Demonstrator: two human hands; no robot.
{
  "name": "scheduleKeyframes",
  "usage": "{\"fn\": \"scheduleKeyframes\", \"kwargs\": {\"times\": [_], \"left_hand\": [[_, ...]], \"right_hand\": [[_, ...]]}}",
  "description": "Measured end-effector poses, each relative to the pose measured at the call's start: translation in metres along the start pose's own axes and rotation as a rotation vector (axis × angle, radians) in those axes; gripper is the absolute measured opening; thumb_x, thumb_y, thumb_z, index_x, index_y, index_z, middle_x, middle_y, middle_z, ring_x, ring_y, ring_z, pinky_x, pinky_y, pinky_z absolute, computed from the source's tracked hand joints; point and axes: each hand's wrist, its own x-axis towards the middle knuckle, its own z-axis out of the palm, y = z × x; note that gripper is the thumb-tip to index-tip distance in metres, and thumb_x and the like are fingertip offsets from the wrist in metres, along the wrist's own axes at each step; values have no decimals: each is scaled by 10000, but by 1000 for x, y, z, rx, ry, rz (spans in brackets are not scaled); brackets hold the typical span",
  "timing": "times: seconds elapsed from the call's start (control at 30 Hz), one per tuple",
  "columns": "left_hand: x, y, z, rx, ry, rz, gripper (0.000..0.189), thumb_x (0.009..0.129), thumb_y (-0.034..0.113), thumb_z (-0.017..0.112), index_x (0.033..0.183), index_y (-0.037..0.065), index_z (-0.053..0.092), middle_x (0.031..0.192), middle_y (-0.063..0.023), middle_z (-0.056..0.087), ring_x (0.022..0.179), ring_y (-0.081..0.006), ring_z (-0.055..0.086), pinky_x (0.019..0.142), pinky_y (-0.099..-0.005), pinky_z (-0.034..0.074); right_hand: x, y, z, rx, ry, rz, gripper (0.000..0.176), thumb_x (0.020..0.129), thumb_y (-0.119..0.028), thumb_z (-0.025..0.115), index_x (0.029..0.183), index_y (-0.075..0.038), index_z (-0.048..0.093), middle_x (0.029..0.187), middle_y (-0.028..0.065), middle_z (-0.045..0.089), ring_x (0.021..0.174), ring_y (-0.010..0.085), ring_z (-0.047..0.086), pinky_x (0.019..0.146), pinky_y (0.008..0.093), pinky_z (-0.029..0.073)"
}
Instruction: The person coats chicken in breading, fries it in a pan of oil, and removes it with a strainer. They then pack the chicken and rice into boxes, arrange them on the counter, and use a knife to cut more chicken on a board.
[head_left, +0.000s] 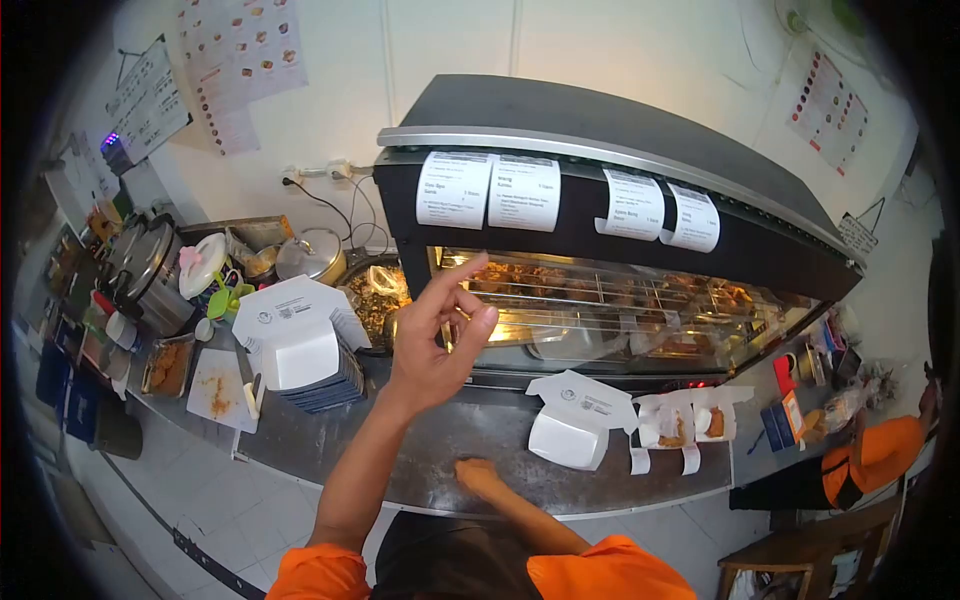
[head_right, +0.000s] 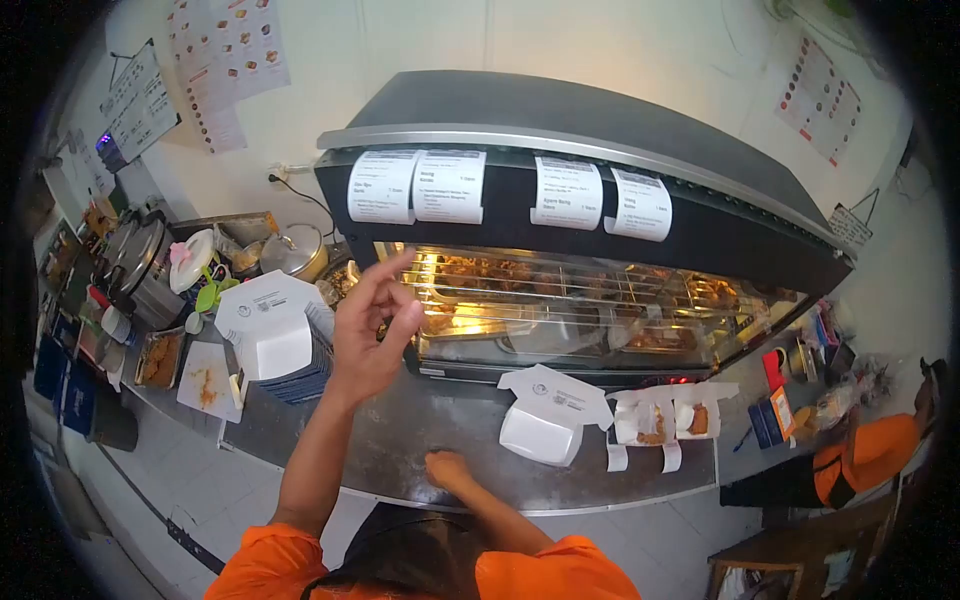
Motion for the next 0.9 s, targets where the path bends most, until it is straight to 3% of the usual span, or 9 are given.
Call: {"fn": "scheduleKeyframes", "kwargs": {"times": [0.1,0.23,0.33,0.37,0.43,0.6,0.63,0.77,0.9], "left_hand": [[-31,-22,-25,47,42,-62,270,898,86,607,1144,-26,607,682,5,581,584,-36,499,541,-208,421],[-84,-50,-116,169,327,-355,159,939,141,583,962,0,652,650,18,565,552,-35,493,525,-213,438],[-138,-91,-238,311,878,-424,220,959,156,502,852,3,617,680,23,504,550,-50,424,472,-218,339],[-160,-108,-283,847,772,-246,240,947,171,460,822,10,589,742,0,517,602,-71,458,502,-231,368],[-205,-137,-356,380,1126,-410,233,936,210,448,831,43,571,772,-15,510,656,-105,496,557,-260,417],[-237,-187,-422,-484,954,-841,289,967,338,394,965,87,538,950,-56,596,899,-201,589,801,-352,477],[-233,-195,-426,-492,929,-858,289,967,338,394,965,87,538,950,-56,596,899,-201,589,801,-352,477],[-230,-219,-429,-498,698,-910,370,983,425,365,994,93,530,1033,-79,605,1004,-221,577,894,-393,457],[-202,-231,-425,-555,640,-970,389,984,434,381,1008,85,549,1004,-76,607,975,-218,586,892,-381,466]], "right_hand": [[20,-21,-23,-60,-169,-10,265,804,-197,561,990,-31,649,916,235,664,863,397,658,770,495,513],[54,-113,-78,233,400,-320,210,835,-221,562,890,-21,601,828,191,651,785,395,631,698,497,496],[75,-223,-134,394,687,-523,193,839,-227,595,852,-37,563,792,161,599,794,355,604,693,468,486],[82,-255,-148,409,748,-542,188,833,-223,609,854,-43,562,790,149,586,802,339,597,697,455,487],[119,-315,-150,346,860,-553,228,824,-232,616,906,-31,548,851,144,584,793,323,605,690,434,502],[225,-399,-95,260,762,-94,390,829,-263,611,1073,20,499,987,174,563,832,318,618,680,398,529],[237,-403,-94,215,764,13,443,835,-273,607,1123,36,476,1017,186,553,837,318,620,673,389,537],[263,-394,-84,350,672,-6,424,867,-249,570,1157,44,472,994,202,572,801,336,640,651,401,541],[265,-391,-94,488,599,89,315,888,-283,526,1063,-25,573,917,197,617,811,351,638,720,457,517]]}}
